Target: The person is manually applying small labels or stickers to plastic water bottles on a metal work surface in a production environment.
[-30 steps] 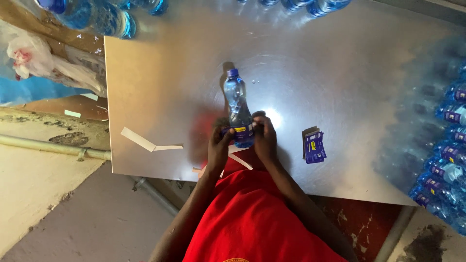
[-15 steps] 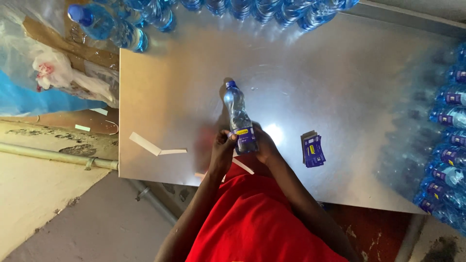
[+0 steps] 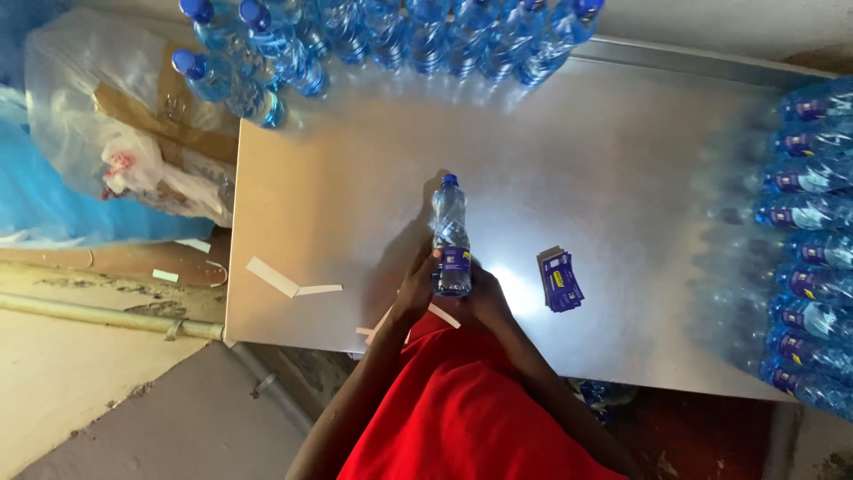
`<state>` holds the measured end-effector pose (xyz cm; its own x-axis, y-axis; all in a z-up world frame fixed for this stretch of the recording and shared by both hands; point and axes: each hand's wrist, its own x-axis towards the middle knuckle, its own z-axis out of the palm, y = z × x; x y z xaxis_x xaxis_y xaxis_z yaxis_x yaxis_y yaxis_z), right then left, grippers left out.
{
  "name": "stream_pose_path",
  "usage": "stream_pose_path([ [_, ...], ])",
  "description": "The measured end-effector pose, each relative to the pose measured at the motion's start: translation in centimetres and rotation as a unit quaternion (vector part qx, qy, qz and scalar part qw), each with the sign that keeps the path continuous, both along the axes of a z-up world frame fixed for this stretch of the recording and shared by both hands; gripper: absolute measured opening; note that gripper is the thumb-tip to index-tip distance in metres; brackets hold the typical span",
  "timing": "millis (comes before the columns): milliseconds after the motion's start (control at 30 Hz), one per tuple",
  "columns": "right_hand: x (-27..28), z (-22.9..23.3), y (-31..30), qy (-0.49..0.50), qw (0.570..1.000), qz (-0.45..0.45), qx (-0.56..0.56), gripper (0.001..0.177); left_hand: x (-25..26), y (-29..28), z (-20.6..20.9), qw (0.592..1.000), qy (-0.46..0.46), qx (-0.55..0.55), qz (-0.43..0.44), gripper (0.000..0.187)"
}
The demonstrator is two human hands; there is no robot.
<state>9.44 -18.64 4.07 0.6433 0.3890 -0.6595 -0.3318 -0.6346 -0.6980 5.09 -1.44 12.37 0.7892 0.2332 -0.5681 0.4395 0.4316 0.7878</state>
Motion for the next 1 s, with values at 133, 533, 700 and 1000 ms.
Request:
stream_pose_path([
  [133, 1.3, 2.2, -2.9, -0.055, 0.993, -0.106, -0.018, 0.033, -0.1, -1.3, -3.1, 0.995, -0.092, 0.007, -0.036, 0.067],
  [533, 5.2, 3.3, -19.5, -0.114, 0.865, -0.461, 0.162, 0.049, 2.5, -4.8, -8.4, 0.903, -0.255, 0.301, -0.166, 0.055],
  [700, 11.0, -3.7, -32.5, -0.451, 0.680, -0.572, 0.084, 0.074, -2.4, 0.5, -8.2, 0.790, -0.137, 0.515, -0.302, 0.054],
  [1000, 22.6, -9.5, -49.3, -0.613, 0.632, -0.455, -0.132, 0.059, -12.3, 2.0, -12.2, 0.726, -0.031, 0.535, -0.431, 0.048],
])
